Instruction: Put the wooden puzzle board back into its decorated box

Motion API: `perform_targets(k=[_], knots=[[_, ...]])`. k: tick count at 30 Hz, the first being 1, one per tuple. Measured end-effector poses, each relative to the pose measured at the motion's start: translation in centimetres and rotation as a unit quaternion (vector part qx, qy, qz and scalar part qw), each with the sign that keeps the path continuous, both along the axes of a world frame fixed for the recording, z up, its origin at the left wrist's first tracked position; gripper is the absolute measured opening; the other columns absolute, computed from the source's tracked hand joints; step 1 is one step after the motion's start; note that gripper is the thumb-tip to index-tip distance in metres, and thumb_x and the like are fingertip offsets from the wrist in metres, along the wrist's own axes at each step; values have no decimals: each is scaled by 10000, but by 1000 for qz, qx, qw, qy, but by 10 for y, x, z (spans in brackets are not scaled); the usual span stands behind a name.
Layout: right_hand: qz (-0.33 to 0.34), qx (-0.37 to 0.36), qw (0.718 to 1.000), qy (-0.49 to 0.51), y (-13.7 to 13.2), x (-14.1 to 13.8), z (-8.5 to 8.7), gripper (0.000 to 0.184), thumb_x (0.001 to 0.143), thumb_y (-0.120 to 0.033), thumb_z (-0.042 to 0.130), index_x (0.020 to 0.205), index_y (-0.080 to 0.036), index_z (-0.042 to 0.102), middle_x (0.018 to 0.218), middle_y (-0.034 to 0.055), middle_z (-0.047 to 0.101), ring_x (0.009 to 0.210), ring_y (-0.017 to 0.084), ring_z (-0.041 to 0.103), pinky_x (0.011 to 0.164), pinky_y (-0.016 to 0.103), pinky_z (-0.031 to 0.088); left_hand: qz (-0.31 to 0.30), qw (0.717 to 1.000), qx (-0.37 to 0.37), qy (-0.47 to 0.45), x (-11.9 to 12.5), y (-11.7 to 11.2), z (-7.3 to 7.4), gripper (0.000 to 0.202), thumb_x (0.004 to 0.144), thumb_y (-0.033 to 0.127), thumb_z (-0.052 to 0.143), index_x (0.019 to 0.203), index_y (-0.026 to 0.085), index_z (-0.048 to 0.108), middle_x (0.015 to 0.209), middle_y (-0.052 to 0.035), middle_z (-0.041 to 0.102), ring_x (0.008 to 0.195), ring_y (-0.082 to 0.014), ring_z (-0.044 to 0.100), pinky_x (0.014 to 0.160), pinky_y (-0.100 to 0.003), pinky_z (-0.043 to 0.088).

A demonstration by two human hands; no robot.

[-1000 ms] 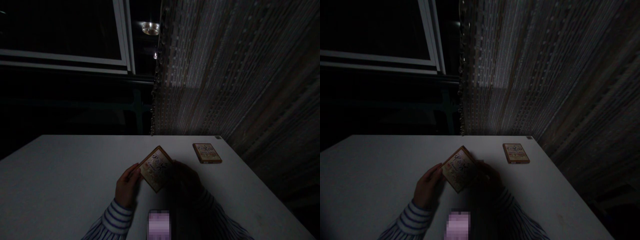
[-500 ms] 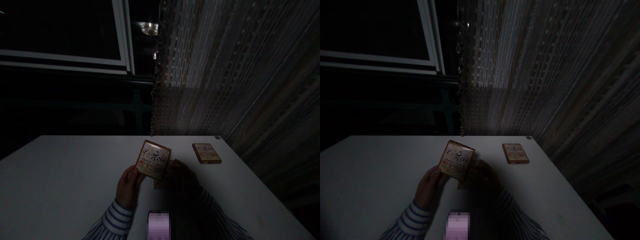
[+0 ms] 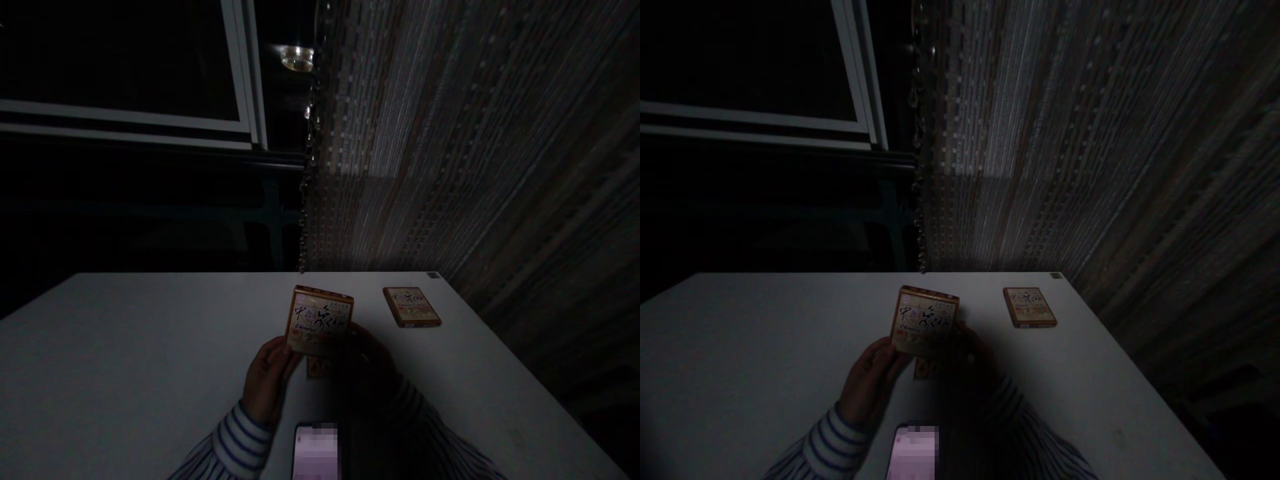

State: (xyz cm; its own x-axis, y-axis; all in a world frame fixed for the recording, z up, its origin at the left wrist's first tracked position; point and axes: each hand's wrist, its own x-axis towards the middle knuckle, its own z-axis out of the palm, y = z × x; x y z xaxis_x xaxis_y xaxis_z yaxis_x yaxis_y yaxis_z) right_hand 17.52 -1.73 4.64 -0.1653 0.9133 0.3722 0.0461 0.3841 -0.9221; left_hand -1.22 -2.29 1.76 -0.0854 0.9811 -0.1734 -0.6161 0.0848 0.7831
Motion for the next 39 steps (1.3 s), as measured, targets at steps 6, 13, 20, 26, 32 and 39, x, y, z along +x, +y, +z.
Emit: perform_targets(k=[6,13,20,26,32,39], knots=[[-5,-14,1000,3,-3,2,6,354,796,-323,474,1140,-241,495,1093,57,581,995,210,536,832,382,462,-1,996,7,93,-3,0,1,345,639,274,657,933,142,533,863,-61,647,839,-176,599,810,-328,456],[-20,0,1000,-17,0,4,4,382,790,-357,469,1157,-251,487,1068,43,597,967,213,555,814,377,478,-9,987,5,159,-6,2,5,423,610,290,672,981,124,556,932,-90,649,872,-187,595,777,-280,472],[-62,73,990,-100,1,8,0,413,774,-239,485,1185,-263,450,1022,34,614,825,190,601,711,343,521,1,996,-41,78,-2,2,1,417,599,274,688,964,108,573,916,-104,649,844,-189,604,775,-306,480],[-85,158,971,-155,1,10,-7,420,751,-229,501,1170,-231,469,1026,65,604,859,197,578,732,344,504,3,999,-36,33,-2,5,-5,371,640,240,665,981,128,570,954,-95,639,862,-175,599,784,-293,482],[-80,198,958,-192,7,12,-17,385,744,-259,523,1126,-220,518,1066,89,585,973,218,537,829,382,460,8,999,-34,23,-1,4,-2,422,627,241,672,1024,152,563,976,-85,635,857,-176,603,781,-298,486],[-103,212,945,-228,9,17,-26,357,766,-212,501,1121,-240,532,1062,83,591,960,239,547,810,420,465,0,997,-20,80,1,0,4,532,628,303,662,1116,162,506,973,-82,637,840,-177,605,755,-294,492]])
